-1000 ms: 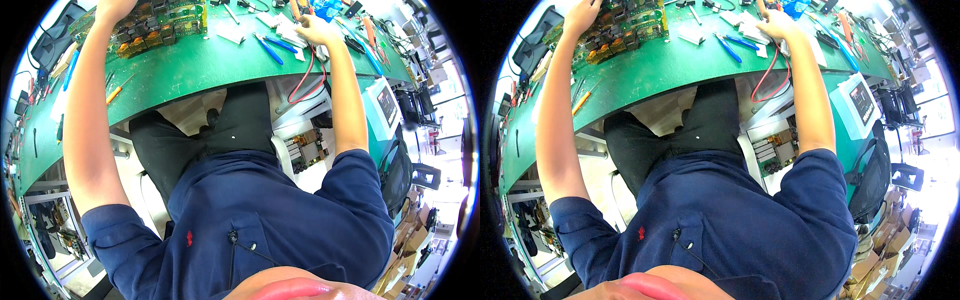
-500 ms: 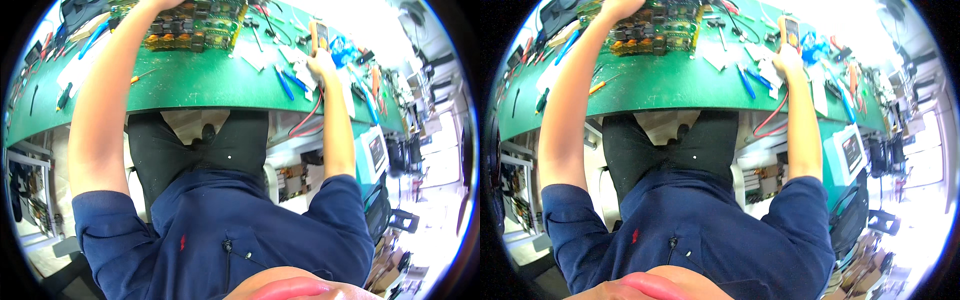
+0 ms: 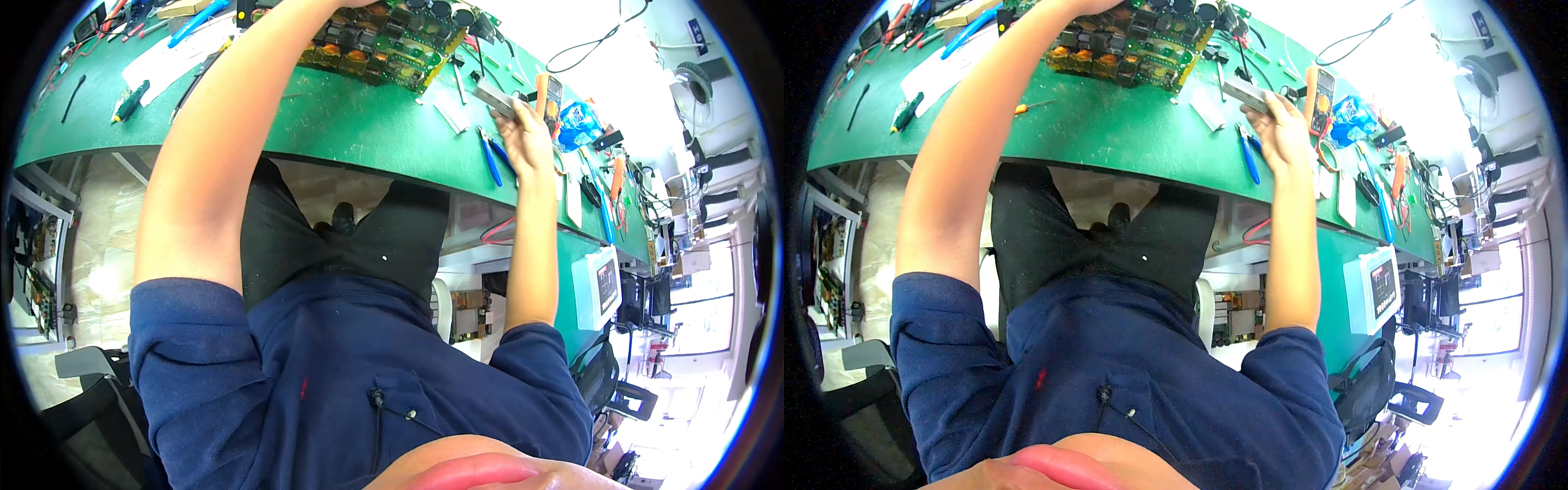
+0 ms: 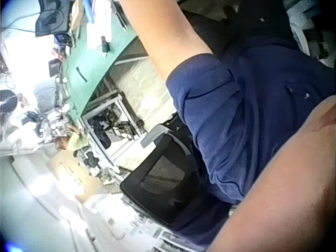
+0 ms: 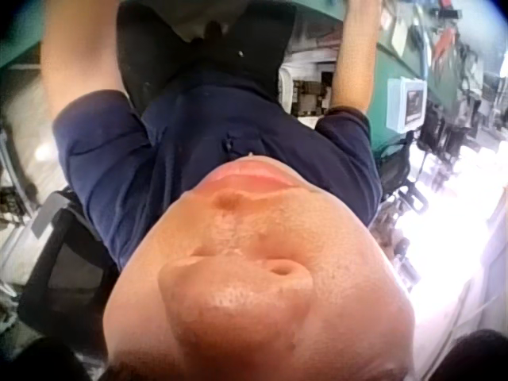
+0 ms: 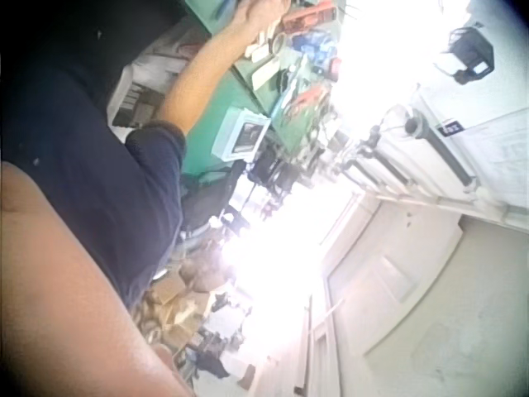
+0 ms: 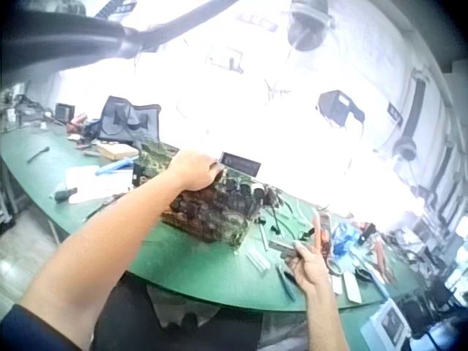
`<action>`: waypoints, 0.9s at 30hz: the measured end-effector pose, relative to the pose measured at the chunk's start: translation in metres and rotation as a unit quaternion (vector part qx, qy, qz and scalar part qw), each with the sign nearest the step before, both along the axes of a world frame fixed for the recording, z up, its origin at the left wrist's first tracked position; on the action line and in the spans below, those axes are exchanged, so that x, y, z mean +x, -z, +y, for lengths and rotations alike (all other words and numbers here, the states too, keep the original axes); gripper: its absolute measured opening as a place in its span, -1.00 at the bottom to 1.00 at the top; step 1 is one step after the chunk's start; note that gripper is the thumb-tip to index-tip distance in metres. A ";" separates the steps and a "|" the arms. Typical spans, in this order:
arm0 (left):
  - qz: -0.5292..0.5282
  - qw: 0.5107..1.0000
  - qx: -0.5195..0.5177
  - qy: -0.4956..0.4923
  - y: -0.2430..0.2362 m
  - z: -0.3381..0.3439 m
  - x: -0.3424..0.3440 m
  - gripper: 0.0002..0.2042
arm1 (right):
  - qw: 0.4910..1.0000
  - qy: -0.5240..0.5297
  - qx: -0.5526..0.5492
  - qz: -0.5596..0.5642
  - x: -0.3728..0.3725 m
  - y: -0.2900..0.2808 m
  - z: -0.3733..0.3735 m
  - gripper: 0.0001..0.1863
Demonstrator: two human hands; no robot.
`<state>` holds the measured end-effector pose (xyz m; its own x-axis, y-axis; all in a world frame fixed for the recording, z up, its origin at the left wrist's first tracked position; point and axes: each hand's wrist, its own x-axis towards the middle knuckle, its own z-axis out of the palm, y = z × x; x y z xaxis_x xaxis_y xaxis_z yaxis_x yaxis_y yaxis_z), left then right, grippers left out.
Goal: The person uses a soldering iron and wire to apply solder to components on a large green circuit board, then flips the board over and handles several black cylindrical components and a metal heat sink.
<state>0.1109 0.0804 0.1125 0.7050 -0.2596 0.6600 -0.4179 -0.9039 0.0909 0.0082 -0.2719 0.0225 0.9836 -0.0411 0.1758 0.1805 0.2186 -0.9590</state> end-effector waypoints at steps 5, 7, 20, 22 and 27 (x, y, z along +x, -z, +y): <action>-0.009 1.000 0.003 0.003 0.001 0.002 -0.003 -0.56 | 0.993 -0.097 0.067 0.013 -0.008 0.006 0.040 -0.68; -0.007 1.000 0.014 0.006 0.001 0.003 -0.002 -0.56 | 0.990 -0.115 0.075 -0.014 -0.012 0.006 0.052 -0.65; -0.013 1.000 0.015 0.005 0.003 0.002 0.000 -0.57 | 0.971 -0.040 -0.130 -0.195 -0.051 -0.008 0.090 -0.60; -0.017 1.000 0.013 0.010 0.003 0.000 0.001 -0.57 | 0.953 -0.026 -0.163 -0.254 -0.058 -0.009 0.092 -0.64; -0.030 0.999 0.014 0.013 0.005 0.003 0.003 -0.58 | 0.887 0.037 -0.292 -0.355 -0.076 -0.011 0.109 -0.69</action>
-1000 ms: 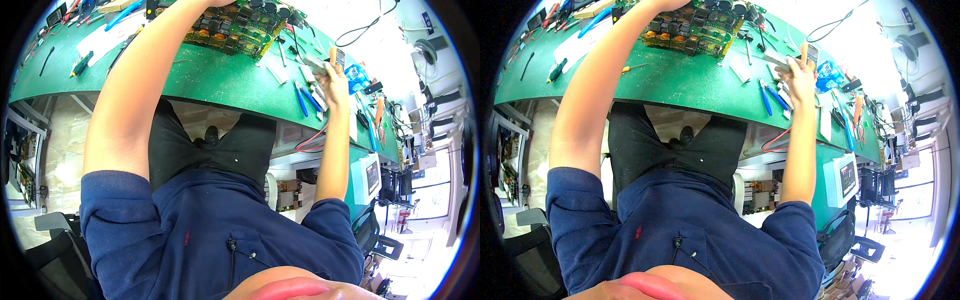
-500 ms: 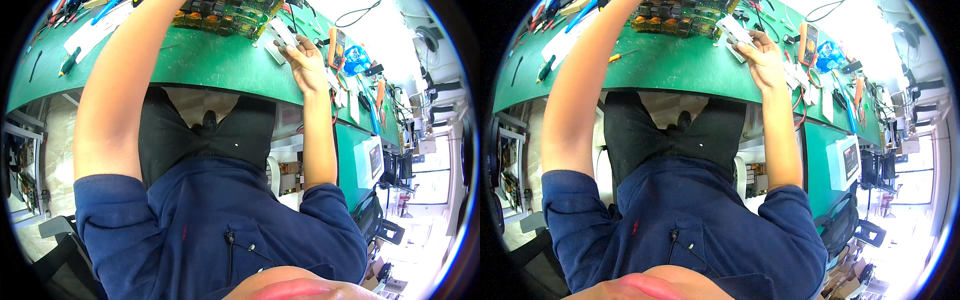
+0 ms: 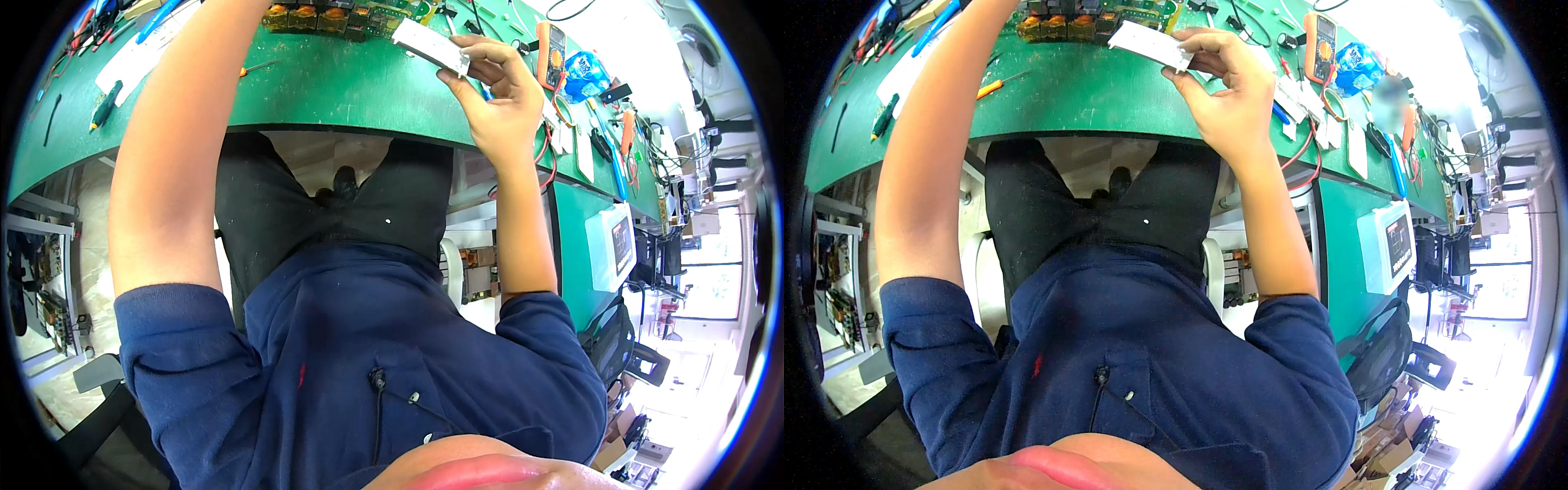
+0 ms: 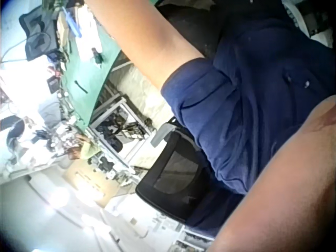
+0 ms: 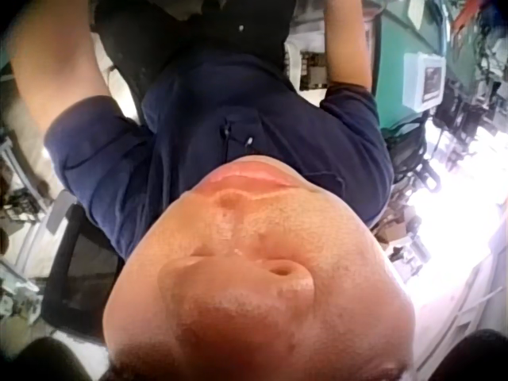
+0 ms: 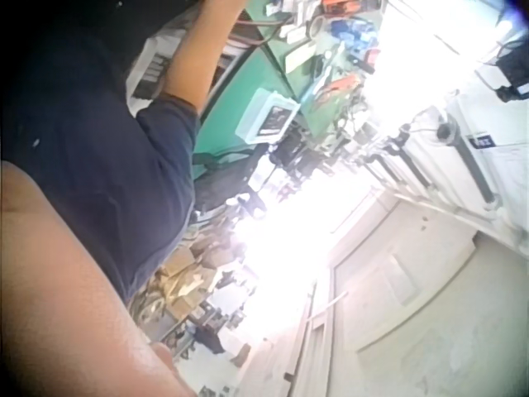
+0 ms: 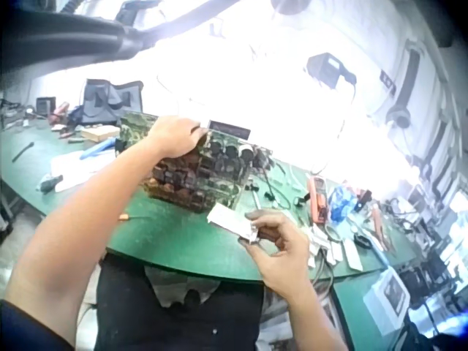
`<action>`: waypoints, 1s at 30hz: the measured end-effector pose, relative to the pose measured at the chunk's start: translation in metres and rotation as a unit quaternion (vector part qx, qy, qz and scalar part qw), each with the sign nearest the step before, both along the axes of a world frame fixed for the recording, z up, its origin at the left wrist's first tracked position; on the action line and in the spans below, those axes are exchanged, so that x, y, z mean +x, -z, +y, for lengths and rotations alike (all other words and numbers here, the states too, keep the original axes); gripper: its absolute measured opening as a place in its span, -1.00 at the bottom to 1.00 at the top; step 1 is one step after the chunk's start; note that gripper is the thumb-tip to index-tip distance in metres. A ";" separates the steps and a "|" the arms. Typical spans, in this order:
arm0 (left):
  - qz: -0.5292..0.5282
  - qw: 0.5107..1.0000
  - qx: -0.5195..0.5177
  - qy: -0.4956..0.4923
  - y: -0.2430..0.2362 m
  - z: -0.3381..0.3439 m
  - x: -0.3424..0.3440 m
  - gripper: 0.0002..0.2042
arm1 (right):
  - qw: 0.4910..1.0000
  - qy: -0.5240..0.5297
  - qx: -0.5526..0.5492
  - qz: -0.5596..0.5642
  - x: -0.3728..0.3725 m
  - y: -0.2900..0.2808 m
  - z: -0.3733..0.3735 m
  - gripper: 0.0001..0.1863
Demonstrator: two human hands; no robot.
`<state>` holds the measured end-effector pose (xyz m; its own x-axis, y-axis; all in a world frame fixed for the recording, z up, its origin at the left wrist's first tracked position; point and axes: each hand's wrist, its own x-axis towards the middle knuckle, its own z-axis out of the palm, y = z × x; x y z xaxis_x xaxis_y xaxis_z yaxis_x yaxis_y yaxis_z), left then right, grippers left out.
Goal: The person uses a soldering iron and wire to apply solder to components on a large green circuit board, then flips the board over and handles several black cylindrical components and a metal heat sink.
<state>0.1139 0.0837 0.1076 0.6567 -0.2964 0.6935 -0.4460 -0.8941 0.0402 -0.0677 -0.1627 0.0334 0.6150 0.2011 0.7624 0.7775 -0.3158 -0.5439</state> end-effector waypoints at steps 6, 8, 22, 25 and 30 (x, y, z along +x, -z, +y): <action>0.011 1.000 -0.005 -0.006 -0.003 -0.003 -0.001 -0.57 | 0.995 0.055 -0.028 -0.072 -0.003 0.009 0.007 -0.68; 0.009 1.000 -0.008 -0.004 -0.001 -0.002 -0.002 -0.57 | 0.996 0.058 -0.024 -0.070 -0.001 0.015 0.007 -0.68; 0.012 1.000 0.008 -0.006 -0.002 -0.002 -0.004 -0.57 | 0.984 0.063 -0.079 -0.145 0.004 0.021 0.002 -0.64; 0.020 1.000 0.002 -0.005 -0.003 -0.002 -0.005 -0.57 | 0.992 0.057 -0.054 -0.103 -0.003 0.022 0.004 -0.64; 0.012 1.000 0.014 -0.009 -0.003 -0.004 -0.004 -0.57 | 0.994 0.061 -0.021 -0.087 -0.011 0.022 0.005 -0.62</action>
